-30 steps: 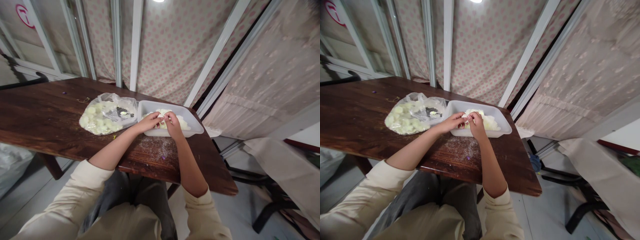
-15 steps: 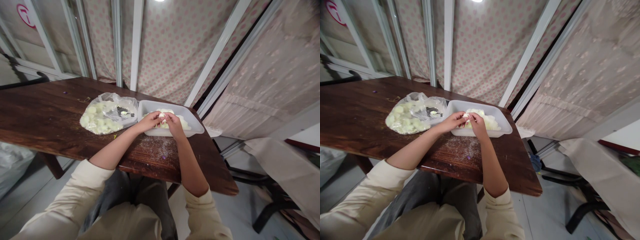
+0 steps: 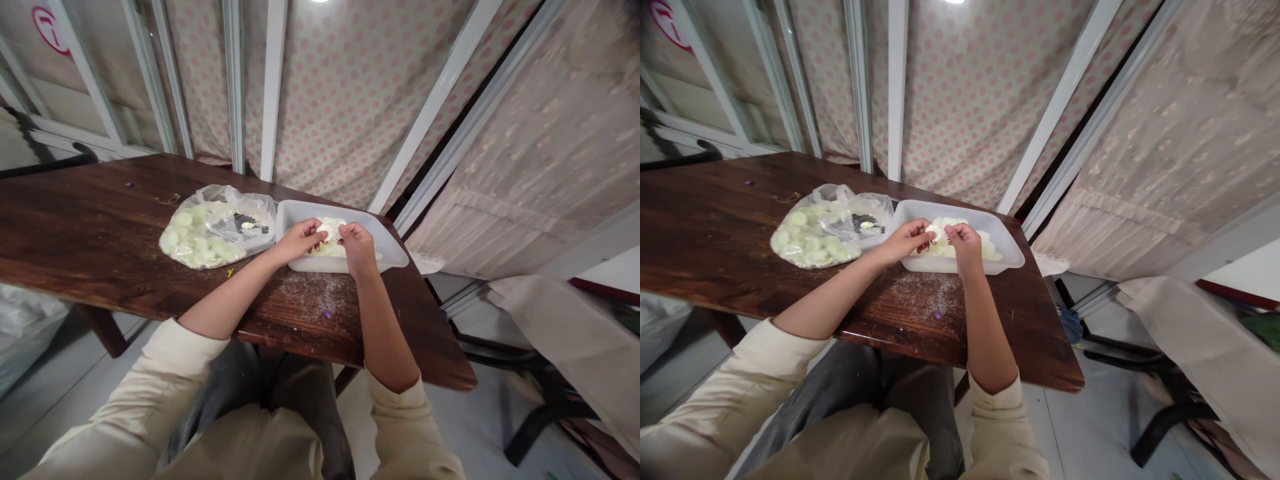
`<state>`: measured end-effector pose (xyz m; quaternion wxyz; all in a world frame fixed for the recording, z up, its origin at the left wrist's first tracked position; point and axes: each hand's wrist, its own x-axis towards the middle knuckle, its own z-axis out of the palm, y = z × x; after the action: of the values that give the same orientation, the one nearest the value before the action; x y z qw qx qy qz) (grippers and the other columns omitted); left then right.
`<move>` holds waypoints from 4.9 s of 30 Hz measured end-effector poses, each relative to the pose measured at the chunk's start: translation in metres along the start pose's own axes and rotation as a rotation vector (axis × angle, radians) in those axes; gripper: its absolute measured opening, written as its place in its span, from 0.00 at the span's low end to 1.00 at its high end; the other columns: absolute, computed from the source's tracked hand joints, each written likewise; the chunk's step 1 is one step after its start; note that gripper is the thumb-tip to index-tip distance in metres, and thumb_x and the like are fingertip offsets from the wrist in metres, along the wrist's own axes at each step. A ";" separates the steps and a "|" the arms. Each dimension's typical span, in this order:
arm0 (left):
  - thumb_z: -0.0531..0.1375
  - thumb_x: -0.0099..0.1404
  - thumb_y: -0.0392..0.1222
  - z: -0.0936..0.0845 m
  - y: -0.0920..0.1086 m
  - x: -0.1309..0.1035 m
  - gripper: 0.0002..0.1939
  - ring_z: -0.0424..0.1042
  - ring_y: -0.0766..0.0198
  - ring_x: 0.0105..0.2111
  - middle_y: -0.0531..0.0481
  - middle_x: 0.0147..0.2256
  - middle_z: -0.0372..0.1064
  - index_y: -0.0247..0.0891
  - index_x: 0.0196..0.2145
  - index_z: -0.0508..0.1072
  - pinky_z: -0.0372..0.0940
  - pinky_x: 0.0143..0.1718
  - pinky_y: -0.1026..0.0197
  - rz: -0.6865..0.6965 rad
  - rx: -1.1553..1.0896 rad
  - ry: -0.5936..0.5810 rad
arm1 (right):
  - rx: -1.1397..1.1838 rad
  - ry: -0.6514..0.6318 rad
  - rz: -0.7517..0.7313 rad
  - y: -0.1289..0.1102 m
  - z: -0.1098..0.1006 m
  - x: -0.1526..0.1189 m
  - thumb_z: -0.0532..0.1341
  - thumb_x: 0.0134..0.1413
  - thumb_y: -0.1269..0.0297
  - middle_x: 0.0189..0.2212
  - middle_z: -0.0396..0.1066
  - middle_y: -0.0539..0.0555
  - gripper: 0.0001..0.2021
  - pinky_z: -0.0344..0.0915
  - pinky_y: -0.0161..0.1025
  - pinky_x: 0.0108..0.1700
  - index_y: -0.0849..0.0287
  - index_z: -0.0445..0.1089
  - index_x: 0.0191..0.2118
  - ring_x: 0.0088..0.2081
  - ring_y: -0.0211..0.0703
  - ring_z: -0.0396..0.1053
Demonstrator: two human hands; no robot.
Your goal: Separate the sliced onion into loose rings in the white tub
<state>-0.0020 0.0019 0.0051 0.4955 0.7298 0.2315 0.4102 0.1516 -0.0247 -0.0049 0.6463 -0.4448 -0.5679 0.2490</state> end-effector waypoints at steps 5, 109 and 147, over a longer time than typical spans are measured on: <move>0.55 0.59 0.45 0.000 0.000 0.000 0.10 0.60 0.75 0.21 0.54 0.24 0.63 0.35 0.29 0.62 0.53 0.22 0.68 0.002 -0.003 0.026 | -0.233 0.141 -0.070 0.006 -0.009 0.003 0.57 0.48 0.53 0.24 0.64 0.49 0.13 0.62 0.38 0.34 0.58 0.64 0.27 0.28 0.36 0.61; 0.49 0.63 0.50 0.001 0.003 -0.003 0.13 0.67 0.74 0.20 0.53 0.29 0.65 0.36 0.30 0.57 0.53 0.20 0.69 -0.030 -0.064 -0.098 | -0.817 0.208 -0.260 -0.003 -0.008 -0.004 0.47 0.58 0.58 0.24 0.65 0.49 0.14 0.50 0.40 0.39 0.58 0.62 0.28 0.29 0.40 0.59; 0.45 0.65 0.50 0.001 0.004 -0.005 0.16 0.59 0.72 0.21 0.56 0.20 0.58 0.37 0.26 0.56 0.53 0.25 0.66 0.107 0.025 -0.128 | -0.805 0.162 -0.327 -0.005 -0.001 -0.009 0.45 0.60 0.58 0.19 0.60 0.48 0.16 0.51 0.36 0.31 0.58 0.60 0.25 0.24 0.37 0.57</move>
<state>-0.0040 -0.0038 0.0064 0.4774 0.7719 0.1652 0.3859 0.1497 -0.0353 -0.0055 0.4948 -0.5836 -0.6299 -0.1335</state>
